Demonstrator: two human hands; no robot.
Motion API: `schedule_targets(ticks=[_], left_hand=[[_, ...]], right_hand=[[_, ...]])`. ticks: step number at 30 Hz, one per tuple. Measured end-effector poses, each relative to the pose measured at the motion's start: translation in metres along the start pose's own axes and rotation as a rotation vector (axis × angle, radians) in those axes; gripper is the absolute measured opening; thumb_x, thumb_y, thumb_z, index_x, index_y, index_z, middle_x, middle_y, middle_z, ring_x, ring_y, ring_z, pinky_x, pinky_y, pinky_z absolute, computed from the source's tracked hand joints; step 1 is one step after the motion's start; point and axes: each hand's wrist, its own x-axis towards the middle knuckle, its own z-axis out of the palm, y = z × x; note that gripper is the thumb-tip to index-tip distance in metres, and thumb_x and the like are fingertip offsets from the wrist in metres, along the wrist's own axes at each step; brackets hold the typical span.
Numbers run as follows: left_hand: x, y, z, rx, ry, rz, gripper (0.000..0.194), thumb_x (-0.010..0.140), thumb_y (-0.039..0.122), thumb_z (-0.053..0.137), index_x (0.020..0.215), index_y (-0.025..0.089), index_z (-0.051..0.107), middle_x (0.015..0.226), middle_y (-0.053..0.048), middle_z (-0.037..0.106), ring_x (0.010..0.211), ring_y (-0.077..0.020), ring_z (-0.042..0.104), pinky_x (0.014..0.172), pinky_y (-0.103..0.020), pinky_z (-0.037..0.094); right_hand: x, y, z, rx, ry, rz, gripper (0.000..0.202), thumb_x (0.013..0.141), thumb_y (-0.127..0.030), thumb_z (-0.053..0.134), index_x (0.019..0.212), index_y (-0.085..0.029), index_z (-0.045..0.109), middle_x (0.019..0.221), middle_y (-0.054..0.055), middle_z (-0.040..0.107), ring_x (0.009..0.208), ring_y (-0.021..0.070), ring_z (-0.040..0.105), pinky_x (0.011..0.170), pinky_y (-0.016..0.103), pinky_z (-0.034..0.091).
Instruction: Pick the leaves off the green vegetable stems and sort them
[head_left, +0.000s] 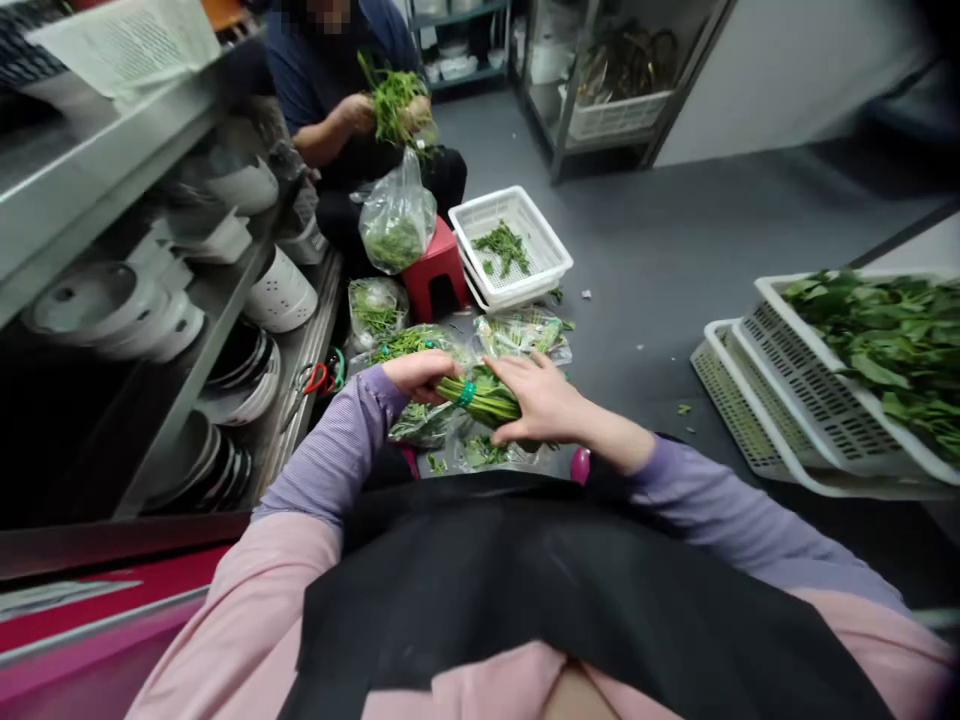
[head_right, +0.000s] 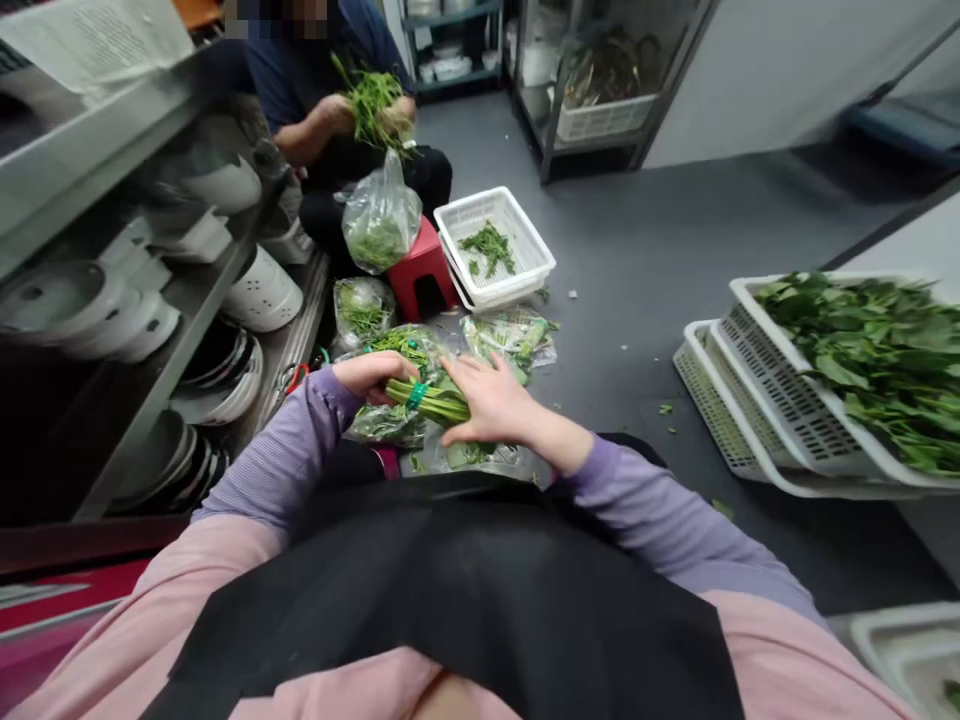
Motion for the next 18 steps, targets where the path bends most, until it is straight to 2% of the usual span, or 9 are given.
schedule_targets(ticks=[2, 3, 4, 6, 8, 11, 13, 16, 18], left_hand=[[-0.01, 0.0, 0.002, -0.059, -0.057, -0.023, 0.031, 0.066, 0.033, 0.06, 0.043, 0.015, 0.048, 0.032, -0.001, 0.033, 0.024, -0.0066, 0.023, 0.028, -0.02, 0.011], [-0.012, -0.001, 0.002, -0.106, -0.094, -0.02, 0.036, 0.068, 0.037, 0.057, 0.042, 0.016, 0.046, 0.032, 0.0, 0.032, 0.024, -0.0061, 0.02, 0.027, -0.02, 0.01], [-0.013, -0.004, 0.001, -0.16, -0.127, -0.001, 0.038, 0.071, 0.042, 0.054, 0.044, 0.016, 0.045, 0.032, 0.0, 0.032, 0.024, -0.0056, 0.019, 0.027, -0.02, 0.01], [-0.014, -0.011, 0.002, -0.276, -0.139, 0.106, 0.039, 0.073, 0.049, 0.051, 0.053, 0.016, 0.05, 0.035, 0.001, 0.037, 0.025, -0.0051, 0.02, 0.027, -0.02, 0.013], [-0.013, -0.02, 0.008, -0.348, -0.067, 0.266, 0.038, 0.073, 0.051, 0.053, 0.067, 0.014, 0.055, 0.041, 0.002, 0.044, 0.027, -0.0048, 0.025, 0.028, -0.019, 0.018], [-0.015, -0.034, 0.03, -0.321, 0.13, 0.485, 0.031, 0.068, 0.042, 0.064, 0.073, 0.012, 0.056, 0.051, 0.002, 0.051, 0.033, -0.0046, 0.036, 0.032, -0.018, 0.029], [-0.018, -0.039, 0.049, -0.267, 0.205, 0.582, 0.026, 0.065, 0.033, 0.067, 0.075, 0.011, 0.056, 0.057, 0.001, 0.053, 0.037, -0.0049, 0.041, 0.036, -0.019, 0.034], [-0.022, -0.042, 0.07, -0.217, 0.199, 0.659, 0.026, 0.067, 0.029, 0.065, 0.084, 0.011, 0.057, 0.067, 0.001, 0.055, 0.042, -0.0047, 0.045, 0.04, -0.019, 0.037], [-0.023, -0.04, 0.078, -0.198, 0.181, 0.692, 0.028, 0.067, 0.028, 0.065, 0.088, 0.011, 0.056, 0.072, 0.0, 0.055, 0.046, -0.0047, 0.046, 0.042, -0.018, 0.036]], right_hand=[[0.014, -0.006, 0.009, 0.206, -0.157, 0.085, 0.066, 0.055, -0.049, 0.072, 0.11, -0.016, 0.058, 0.099, 0.01, 0.064, 0.092, 0.027, 0.057, 0.084, 0.041, 0.042], [0.017, -0.007, 0.015, 0.343, -0.218, 0.132, 0.054, 0.057, -0.046, 0.071, 0.1, -0.016, 0.061, 0.088, 0.007, 0.065, 0.081, 0.0227, 0.059, 0.077, 0.037, 0.044], [0.018, -0.008, 0.022, 0.502, -0.251, 0.176, 0.045, 0.059, -0.044, 0.069, 0.093, -0.015, 0.062, 0.081, 0.005, 0.065, 0.074, 0.0195, 0.058, 0.073, 0.034, 0.045], [0.012, -0.012, 0.038, 0.855, -0.211, 0.254, 0.04, 0.06, -0.042, 0.067, 0.087, -0.013, 0.06, 0.077, 0.004, 0.063, 0.069, 0.0169, 0.058, 0.069, 0.031, 0.046], [-0.001, -0.017, 0.052, 1.176, -0.125, 0.317, 0.041, 0.059, -0.042, 0.065, 0.087, -0.013, 0.058, 0.078, 0.005, 0.064, 0.069, 0.0174, 0.058, 0.069, 0.031, 0.046], [-0.022, -0.024, 0.065, 1.462, -0.081, 0.382, 0.035, 0.061, -0.042, 0.058, 0.082, -0.015, 0.055, 0.075, 0.006, 0.063, 0.069, 0.0185, 0.059, 0.07, 0.035, 0.047], [-0.029, -0.025, 0.07, 1.58, -0.09, 0.328, 0.031, 0.061, -0.043, 0.054, 0.075, -0.016, 0.052, 0.069, 0.005, 0.06, 0.066, 0.0179, 0.057, 0.071, 0.036, 0.048], [-0.032, -0.028, 0.072, 1.7, -0.06, 0.12, 0.028, 0.062, -0.045, 0.049, 0.067, -0.019, 0.043, 0.06, 0.001, 0.052, 0.061, 0.0154, 0.053, 0.07, 0.035, 0.048], [-0.033, -0.032, 0.072, 1.691, -0.011, 0.018, 0.029, 0.064, -0.049, 0.043, 0.065, -0.021, 0.036, 0.058, -0.001, 0.047, 0.062, 0.0147, 0.051, 0.069, 0.035, 0.048]])
